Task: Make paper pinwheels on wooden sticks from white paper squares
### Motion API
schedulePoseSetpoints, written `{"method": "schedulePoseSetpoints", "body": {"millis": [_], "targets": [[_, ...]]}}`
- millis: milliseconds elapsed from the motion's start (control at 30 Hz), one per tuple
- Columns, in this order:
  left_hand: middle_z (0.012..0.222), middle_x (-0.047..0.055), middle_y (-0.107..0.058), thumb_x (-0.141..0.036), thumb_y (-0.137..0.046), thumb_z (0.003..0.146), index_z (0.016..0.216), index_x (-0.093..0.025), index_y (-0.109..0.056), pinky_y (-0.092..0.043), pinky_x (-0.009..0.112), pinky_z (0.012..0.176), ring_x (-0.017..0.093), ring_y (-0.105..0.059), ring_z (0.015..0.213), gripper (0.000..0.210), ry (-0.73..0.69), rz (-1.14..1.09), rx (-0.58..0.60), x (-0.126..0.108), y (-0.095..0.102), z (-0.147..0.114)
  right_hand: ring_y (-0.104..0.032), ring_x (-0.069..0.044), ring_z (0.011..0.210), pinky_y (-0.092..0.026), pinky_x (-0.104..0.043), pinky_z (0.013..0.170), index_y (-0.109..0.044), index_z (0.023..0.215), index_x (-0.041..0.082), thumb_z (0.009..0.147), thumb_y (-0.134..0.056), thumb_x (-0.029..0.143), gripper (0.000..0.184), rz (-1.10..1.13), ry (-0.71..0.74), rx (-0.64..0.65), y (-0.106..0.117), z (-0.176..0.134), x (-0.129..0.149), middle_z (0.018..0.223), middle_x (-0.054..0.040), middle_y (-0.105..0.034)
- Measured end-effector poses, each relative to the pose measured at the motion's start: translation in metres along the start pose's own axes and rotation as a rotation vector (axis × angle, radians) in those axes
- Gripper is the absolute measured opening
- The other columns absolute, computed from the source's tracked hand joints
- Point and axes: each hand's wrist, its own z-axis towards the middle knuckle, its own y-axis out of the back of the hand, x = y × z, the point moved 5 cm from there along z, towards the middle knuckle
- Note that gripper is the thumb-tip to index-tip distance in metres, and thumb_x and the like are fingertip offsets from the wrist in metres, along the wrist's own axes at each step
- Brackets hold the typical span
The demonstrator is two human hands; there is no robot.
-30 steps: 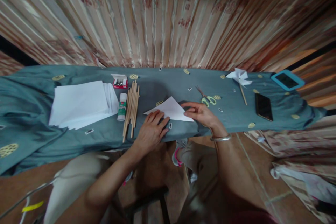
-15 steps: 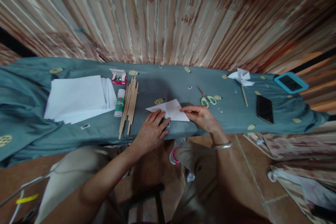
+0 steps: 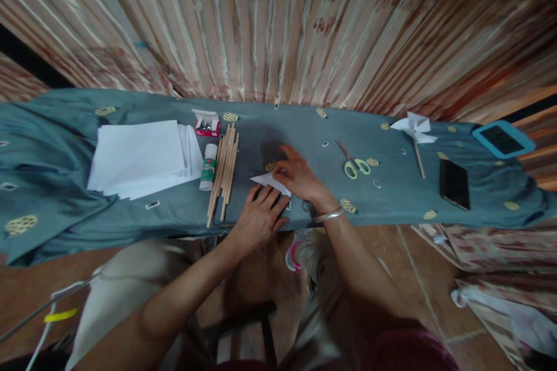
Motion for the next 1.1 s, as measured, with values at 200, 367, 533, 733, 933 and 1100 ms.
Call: {"method": "schedulePoseSetpoints", "body": {"millis": [200,367,533,733,933,1100], "targets": [[0.138,0.016,-0.054,-0.034,-0.056,0.090,0.131,-0.016,-0.054,-0.030,0.053,0.108,0.031,-0.044,0.131,0.045,0.005,-0.027,-0.008,0.002,0.005,-0.006,-0.033,-0.030,0.141,-0.030,-0.052,0.111,-0.071,0.083,0.018,0.081,-0.061,0.017,0.009,-0.012,-0.030,0.035,-0.012,0.004,-0.005,0.144,-0.0121,-0.046],[0.138,0.016,-0.054,-0.033,-0.053,0.091,0.128,-0.015,-0.056,-0.028,0.057,0.107,0.033,-0.043,0.131,0.041,0.046,-0.001,-0.031,0.011,0.013,-0.017,-0.032,-0.030,0.141,-0.028,-0.053,0.111,-0.070,0.085,0.018,0.082,-0.061,0.019,0.010,-0.020,-0.018,0.040,-0.013,0.003,-0.005,0.145,-0.0121,-0.045],[0.137,0.015,-0.055,-0.033,-0.051,0.092,0.128,-0.015,-0.055,-0.027,0.057,0.108,0.032,-0.044,0.131,0.041,0.057,0.003,-0.042,0.018,0.015,-0.025,-0.030,-0.030,0.142,-0.027,-0.055,0.110,-0.069,0.086,0.018,0.082,-0.060,0.019,0.010,-0.033,0.004,0.033,-0.013,0.002,0.000,0.145,-0.0129,-0.044],[0.139,0.015,-0.054,-0.033,-0.053,0.091,0.130,-0.014,-0.055,-0.028,0.058,0.107,0.032,-0.043,0.132,0.043,0.058,0.002,-0.019,0.018,0.014,-0.026,-0.029,-0.031,0.143,-0.025,-0.055,0.111,-0.069,0.087,0.017,0.083,-0.058,0.019,0.011,-0.059,0.011,0.015,-0.015,0.001,0.002,0.145,-0.0148,-0.045],[0.138,0.016,-0.054,-0.035,-0.050,0.093,0.129,-0.014,-0.055,-0.027,0.059,0.108,0.032,-0.044,0.132,0.042,0.061,-0.009,-0.024,0.018,0.018,-0.027,-0.030,-0.030,0.142,-0.025,-0.054,0.111,-0.068,0.085,0.018,0.084,-0.057,0.021,0.011,-0.050,0.037,-0.023,-0.017,0.001,0.000,0.145,-0.0125,-0.046],[0.143,0.018,-0.049,-0.035,-0.047,0.094,0.133,-0.011,-0.050,-0.027,0.054,0.110,0.031,-0.040,0.136,0.046,0.048,0.021,-0.078,0.018,0.020,-0.026,-0.030,-0.030,0.142,-0.026,-0.052,0.111,-0.068,0.085,0.017,0.083,-0.057,0.019,0.011,-0.078,0.029,-0.012,-0.016,0.000,0.003,0.144,-0.0151,-0.046]]}}
